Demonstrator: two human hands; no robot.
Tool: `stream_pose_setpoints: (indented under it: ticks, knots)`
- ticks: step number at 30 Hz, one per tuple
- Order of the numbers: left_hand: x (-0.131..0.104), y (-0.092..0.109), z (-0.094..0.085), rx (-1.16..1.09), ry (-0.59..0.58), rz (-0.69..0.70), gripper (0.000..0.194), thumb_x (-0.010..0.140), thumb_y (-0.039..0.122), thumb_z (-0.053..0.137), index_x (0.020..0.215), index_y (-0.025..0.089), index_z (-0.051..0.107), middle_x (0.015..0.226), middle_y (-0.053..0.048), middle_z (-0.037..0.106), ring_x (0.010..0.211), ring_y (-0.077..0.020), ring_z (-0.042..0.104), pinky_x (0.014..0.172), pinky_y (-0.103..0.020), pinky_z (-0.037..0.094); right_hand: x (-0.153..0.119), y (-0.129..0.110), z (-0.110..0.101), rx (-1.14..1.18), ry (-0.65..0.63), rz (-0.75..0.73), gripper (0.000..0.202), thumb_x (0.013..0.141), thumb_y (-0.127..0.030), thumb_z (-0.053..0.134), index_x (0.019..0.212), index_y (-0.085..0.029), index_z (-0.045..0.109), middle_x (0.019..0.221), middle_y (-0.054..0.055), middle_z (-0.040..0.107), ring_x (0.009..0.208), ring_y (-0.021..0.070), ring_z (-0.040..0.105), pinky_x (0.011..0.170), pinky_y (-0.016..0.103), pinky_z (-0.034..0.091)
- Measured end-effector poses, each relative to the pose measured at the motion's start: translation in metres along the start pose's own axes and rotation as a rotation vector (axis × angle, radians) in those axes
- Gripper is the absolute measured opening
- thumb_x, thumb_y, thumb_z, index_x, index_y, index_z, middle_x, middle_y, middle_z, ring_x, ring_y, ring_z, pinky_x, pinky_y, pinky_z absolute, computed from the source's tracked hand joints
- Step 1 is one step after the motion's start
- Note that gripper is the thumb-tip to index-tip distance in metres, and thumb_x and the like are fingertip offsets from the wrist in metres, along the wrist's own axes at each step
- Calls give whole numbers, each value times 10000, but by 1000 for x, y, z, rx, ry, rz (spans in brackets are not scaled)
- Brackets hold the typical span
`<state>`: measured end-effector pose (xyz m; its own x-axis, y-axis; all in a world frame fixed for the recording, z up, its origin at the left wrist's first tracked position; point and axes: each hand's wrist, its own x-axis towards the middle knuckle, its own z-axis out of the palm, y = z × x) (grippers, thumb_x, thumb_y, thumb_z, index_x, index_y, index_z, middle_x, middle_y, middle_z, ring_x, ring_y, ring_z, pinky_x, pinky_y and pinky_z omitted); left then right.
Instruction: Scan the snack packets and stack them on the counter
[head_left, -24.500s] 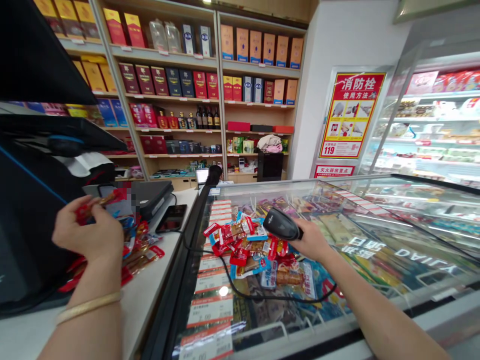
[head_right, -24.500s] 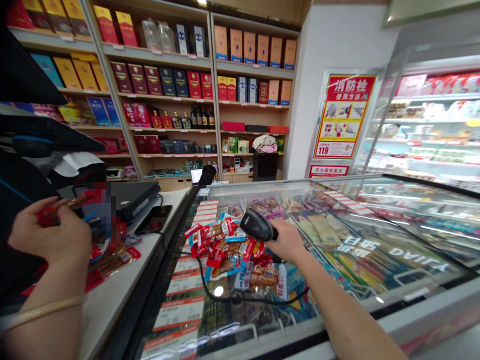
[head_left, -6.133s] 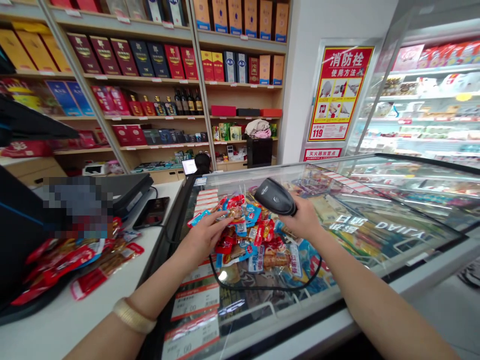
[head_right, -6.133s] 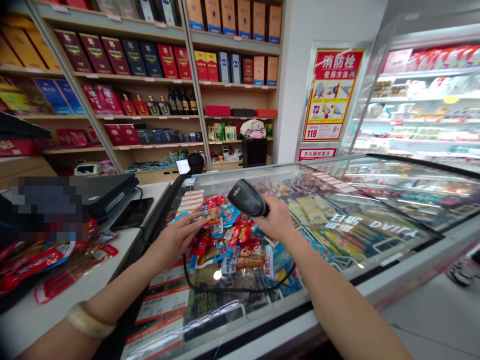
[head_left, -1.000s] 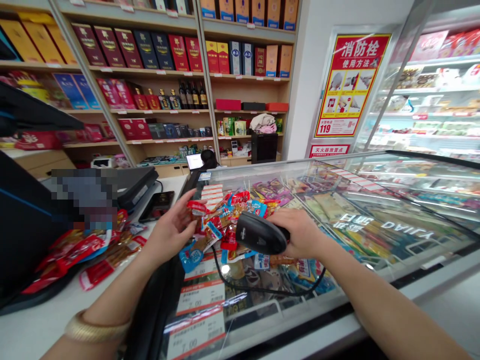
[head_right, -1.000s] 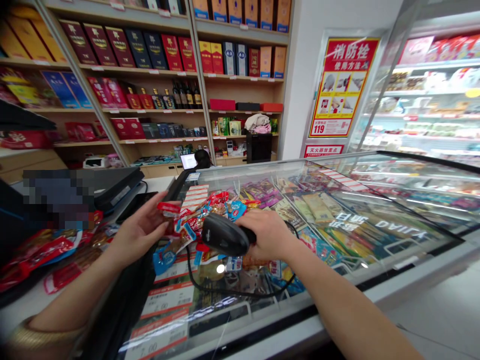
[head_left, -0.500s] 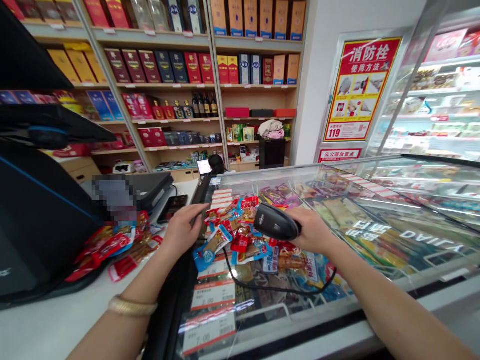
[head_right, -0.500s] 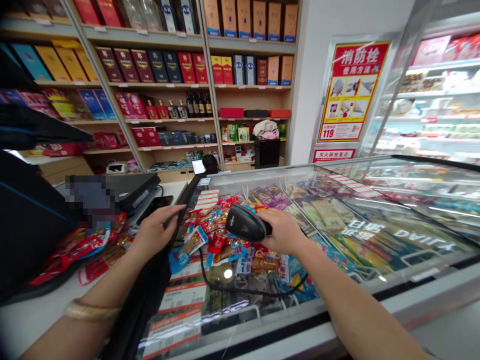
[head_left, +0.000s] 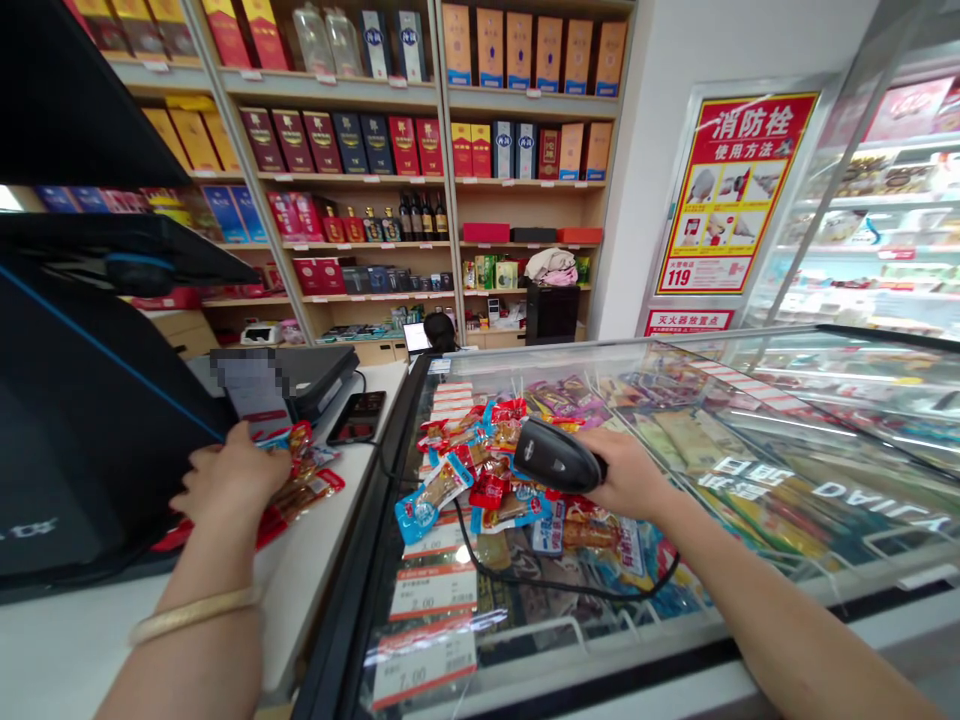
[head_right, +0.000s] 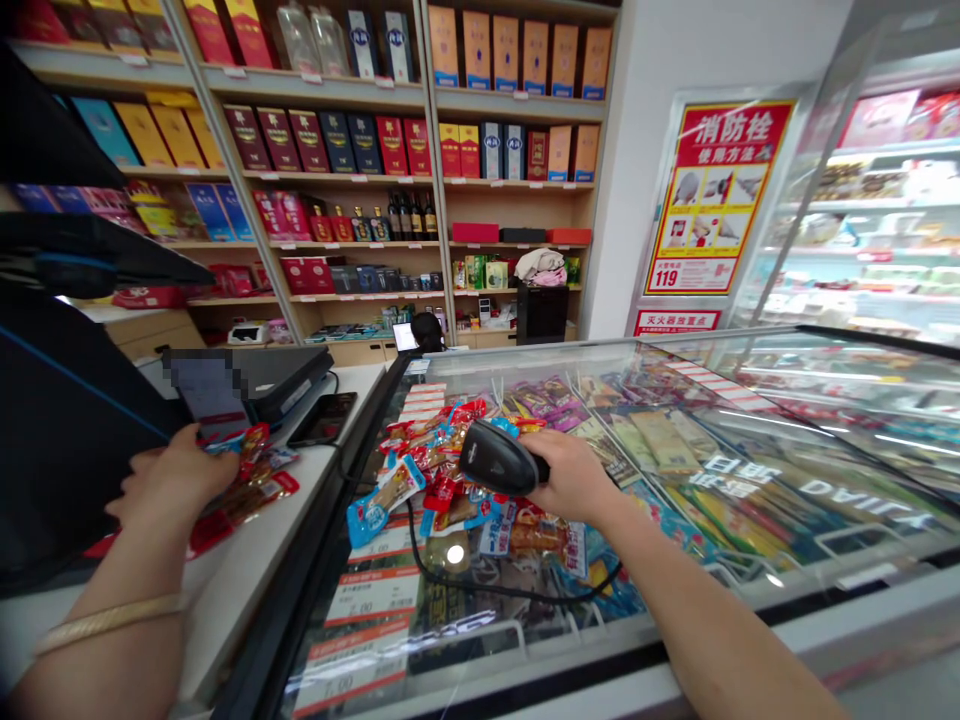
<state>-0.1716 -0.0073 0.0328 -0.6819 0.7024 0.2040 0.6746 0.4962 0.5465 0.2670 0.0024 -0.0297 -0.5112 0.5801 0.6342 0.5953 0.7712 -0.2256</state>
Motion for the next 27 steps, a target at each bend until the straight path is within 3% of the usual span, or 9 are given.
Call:
stream_pose_setpoints:
  ticks: [3,9,12,14,16,18,21,24,27]
  knots:
    - [-1,4,3,107,27,-88,858,624,280,663,1443,198,421,1467,-275,346,1295,-514,387,976,-658,324,0,0,1,7,0,-2,243,744,-253,624,979,-197,649,923,80,727,817,225,676,729,327,508]
    - [-11,6,2,2,174,15,768,570,213,679,1330,196,569,1405,-249,425,1248,-520,423,947,-658,366,0,0,2,3,10,2,243,750,-265,633,983,-201,653,916,80,728,806,219,676,723,320,509]
    - [-9,3,6,-183,400,103,653,613,190,626,1266,165,631,1328,-218,496,1220,-463,468,979,-622,383,0,-1,1,-18,15,-11,278,741,-249,629,1014,-207,656,952,81,734,848,227,686,749,325,518]
    - [-6,5,11,-378,524,166,594,618,159,593,1207,128,662,1165,-169,592,1142,-376,541,1005,-548,408,0,-2,1,-29,16,-20,278,734,-234,621,1009,-210,658,962,81,737,856,229,690,751,324,521]
    - [-4,12,16,-689,523,149,505,598,123,567,1088,115,690,921,-83,636,952,-276,614,956,-480,471,1,-3,0,-29,23,-23,275,730,-229,617,1001,-207,658,958,80,737,852,230,691,748,324,522]
    - [-6,23,18,-1054,385,32,394,572,84,543,941,124,677,738,-11,606,751,-201,620,837,-432,540,1,-3,0,-25,31,-17,270,728,-234,617,994,-204,656,943,79,736,842,230,688,746,325,520]
    - [-16,37,17,-1412,10,-152,319,590,37,500,864,122,639,686,-13,631,660,-166,629,699,-353,579,1,-3,-1,-21,35,-3,264,731,-252,619,988,-201,651,935,83,731,843,232,684,751,328,513]
    - [-28,48,15,-1482,-337,-256,381,690,13,445,999,102,649,768,-64,699,702,-162,667,668,-293,585,2,-6,-3,-11,27,-10,248,739,-257,616,978,-196,642,917,86,723,833,228,679,742,323,507]
    - [-39,55,18,-1443,-571,-345,418,784,24,429,1153,92,613,870,-107,730,799,-190,706,686,-287,596,4,-13,-6,13,14,-29,213,747,-246,603,951,-195,634,877,79,712,789,214,662,712,310,496]
